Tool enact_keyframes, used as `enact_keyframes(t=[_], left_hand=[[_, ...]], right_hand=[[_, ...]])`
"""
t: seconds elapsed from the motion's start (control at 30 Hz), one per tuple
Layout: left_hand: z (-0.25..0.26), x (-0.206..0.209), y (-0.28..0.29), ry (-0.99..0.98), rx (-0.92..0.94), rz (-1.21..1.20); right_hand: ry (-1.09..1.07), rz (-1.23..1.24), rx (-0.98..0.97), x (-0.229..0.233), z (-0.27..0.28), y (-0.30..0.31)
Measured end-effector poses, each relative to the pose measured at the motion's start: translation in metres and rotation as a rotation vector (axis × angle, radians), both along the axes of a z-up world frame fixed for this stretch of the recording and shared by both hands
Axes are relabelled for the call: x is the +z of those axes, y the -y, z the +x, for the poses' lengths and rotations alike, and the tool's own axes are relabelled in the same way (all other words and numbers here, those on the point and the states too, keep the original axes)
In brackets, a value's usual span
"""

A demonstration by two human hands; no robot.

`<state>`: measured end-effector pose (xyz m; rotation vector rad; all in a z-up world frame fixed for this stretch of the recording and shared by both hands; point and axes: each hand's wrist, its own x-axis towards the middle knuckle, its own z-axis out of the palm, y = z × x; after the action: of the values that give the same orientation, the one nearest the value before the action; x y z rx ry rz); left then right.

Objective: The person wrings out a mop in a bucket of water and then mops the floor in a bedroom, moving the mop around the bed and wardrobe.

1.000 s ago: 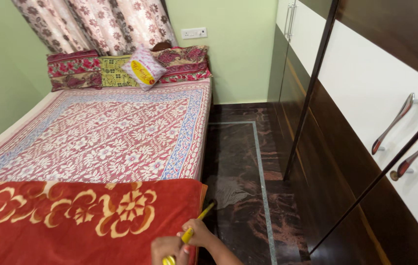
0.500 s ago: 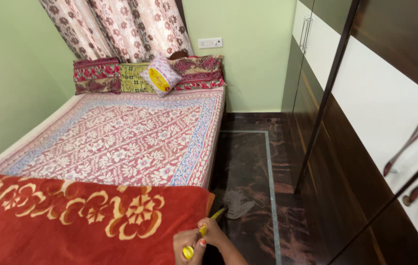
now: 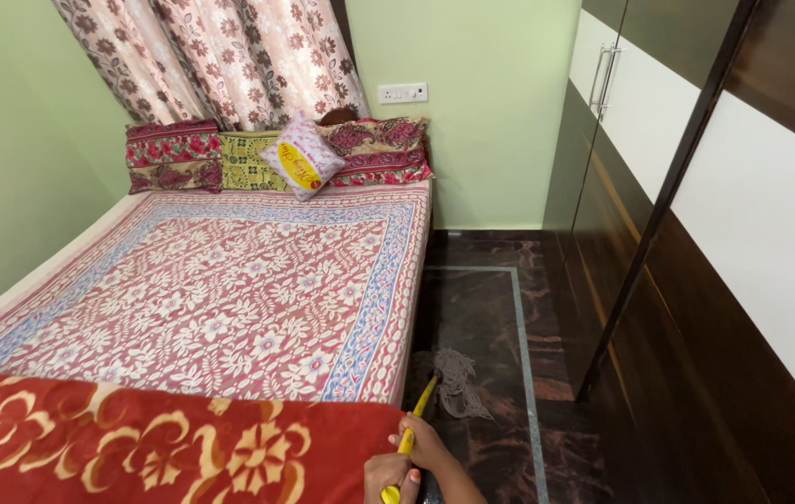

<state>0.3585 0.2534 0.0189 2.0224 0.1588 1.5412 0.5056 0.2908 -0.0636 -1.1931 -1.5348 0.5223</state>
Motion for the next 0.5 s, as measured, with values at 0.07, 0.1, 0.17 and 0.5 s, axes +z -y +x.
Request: enact_keyframes(t=[0.07, 0.1, 0.17, 0.5], left_hand=[[0.001, -0.009, -0.018, -0.039, 0.028, 0.012], [0.006, -0.013, -0.028, -0.038, 0.029, 0.016], [0.014, -0.019, -0.041, -0.038, 0.035, 0.02], [0.049, -0.006, -0.097, -0.008, 0.13, -0.02]], right_hand=[[-0.029, -0.127, 0.004, -0.003, 0.006, -0.012], [-0.032, -0.108, 0.011, -0.002, 0.01, -0.019], [-0.039, -0.073, 0.028, -0.003, 0.017, -0.03], [-0.086, -0.142, 0.119, 0.0, 0.06, -0.082]])
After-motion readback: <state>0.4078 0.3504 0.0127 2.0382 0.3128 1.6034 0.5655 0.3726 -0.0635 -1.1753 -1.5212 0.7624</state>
